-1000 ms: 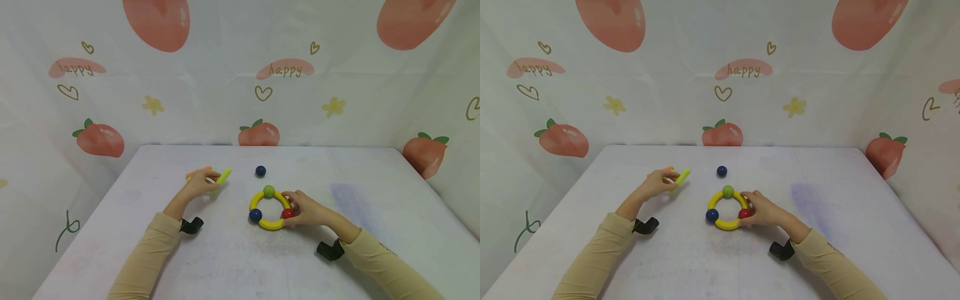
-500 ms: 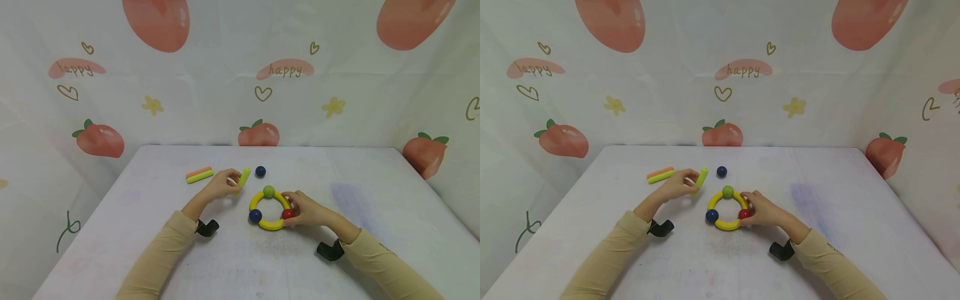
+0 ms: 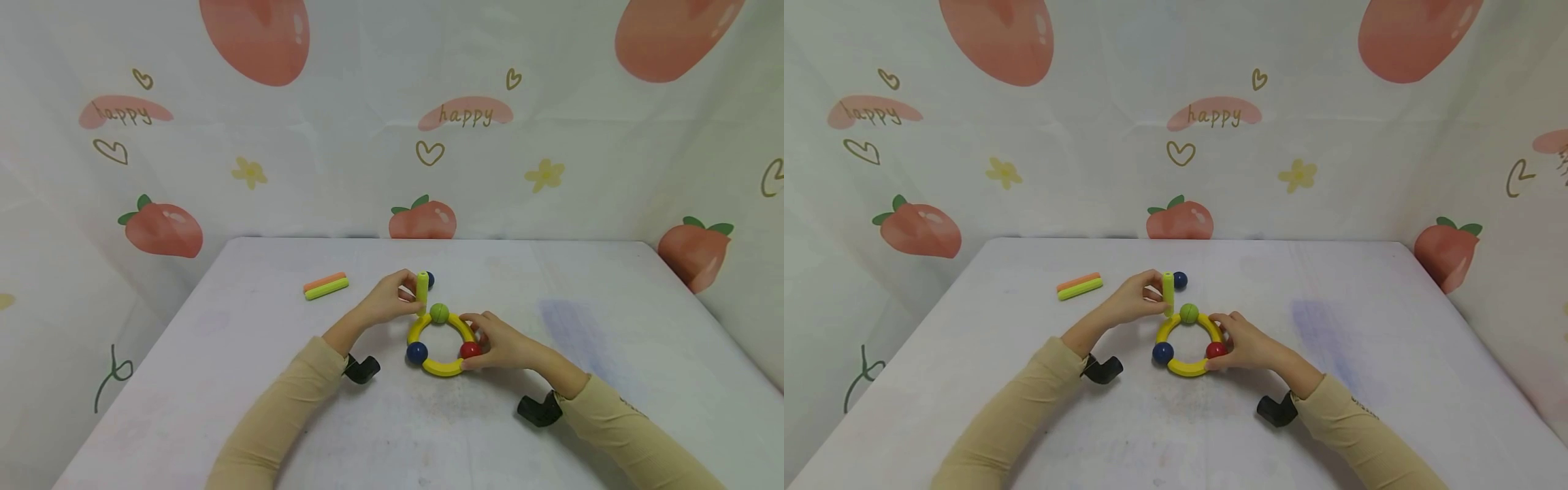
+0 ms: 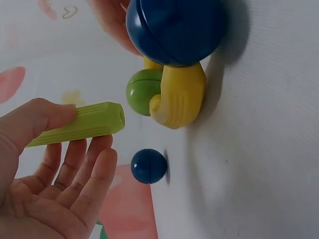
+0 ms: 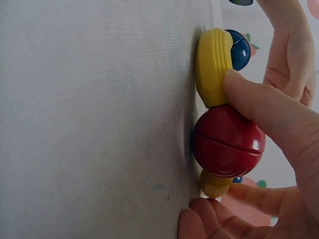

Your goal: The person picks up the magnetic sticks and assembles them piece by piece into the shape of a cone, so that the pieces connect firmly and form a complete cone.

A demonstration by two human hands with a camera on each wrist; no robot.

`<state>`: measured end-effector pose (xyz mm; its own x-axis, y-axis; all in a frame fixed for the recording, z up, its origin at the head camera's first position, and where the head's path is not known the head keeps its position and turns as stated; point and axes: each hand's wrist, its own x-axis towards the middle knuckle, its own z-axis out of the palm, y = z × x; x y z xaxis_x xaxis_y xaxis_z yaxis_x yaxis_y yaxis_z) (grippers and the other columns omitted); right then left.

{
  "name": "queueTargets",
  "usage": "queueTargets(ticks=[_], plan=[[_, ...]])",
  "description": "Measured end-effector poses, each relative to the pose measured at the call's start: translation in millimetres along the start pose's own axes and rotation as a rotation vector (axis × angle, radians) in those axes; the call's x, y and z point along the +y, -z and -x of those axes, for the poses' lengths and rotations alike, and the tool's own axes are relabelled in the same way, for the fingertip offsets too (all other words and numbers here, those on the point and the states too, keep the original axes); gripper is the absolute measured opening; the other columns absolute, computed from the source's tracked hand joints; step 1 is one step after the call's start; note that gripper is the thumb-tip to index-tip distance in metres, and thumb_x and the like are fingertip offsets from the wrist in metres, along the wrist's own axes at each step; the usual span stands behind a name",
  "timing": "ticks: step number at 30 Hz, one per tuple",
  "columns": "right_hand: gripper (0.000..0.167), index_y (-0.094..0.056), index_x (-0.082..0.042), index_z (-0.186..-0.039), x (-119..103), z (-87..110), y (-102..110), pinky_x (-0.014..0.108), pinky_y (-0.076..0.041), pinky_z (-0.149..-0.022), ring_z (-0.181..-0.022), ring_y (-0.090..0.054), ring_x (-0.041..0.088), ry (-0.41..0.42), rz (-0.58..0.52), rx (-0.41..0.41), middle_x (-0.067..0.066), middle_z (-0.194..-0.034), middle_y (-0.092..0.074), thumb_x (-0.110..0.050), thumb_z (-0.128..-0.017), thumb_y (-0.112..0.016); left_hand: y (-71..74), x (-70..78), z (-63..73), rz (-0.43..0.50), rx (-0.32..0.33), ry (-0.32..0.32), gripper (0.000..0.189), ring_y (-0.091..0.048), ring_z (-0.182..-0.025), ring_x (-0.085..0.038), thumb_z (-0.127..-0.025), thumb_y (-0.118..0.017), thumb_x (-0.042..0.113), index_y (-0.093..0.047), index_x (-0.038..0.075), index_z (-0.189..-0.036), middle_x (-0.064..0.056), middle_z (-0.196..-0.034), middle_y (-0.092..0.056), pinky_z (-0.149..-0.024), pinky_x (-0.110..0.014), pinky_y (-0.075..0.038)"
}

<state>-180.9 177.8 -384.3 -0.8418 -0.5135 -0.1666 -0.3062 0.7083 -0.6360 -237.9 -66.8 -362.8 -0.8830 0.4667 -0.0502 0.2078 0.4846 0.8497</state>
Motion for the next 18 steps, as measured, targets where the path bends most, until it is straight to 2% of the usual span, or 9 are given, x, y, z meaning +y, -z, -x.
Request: queueTargets(ticks=[18], plan=[[0.083, -0.038, 0.001, -0.135, 0.8, 0.1, -0.3, 0.033, -0.052, -0.079, -0.090, -0.054, 0.017, 0.018, 0.009, 0.005, 0.019, -0.112, -0.049, -0.036, -0.073, -0.078, -14.1, 11.9, -18.7, -0.031, -0.014, -0.033, 0.034, -0.064, -0.099, -0.025, -0.082, -0.069, 0.006, -0.051, 0.002, -0.112, -0.015, -0.108, -0.057, -0.082, -0.025, -0.054]])
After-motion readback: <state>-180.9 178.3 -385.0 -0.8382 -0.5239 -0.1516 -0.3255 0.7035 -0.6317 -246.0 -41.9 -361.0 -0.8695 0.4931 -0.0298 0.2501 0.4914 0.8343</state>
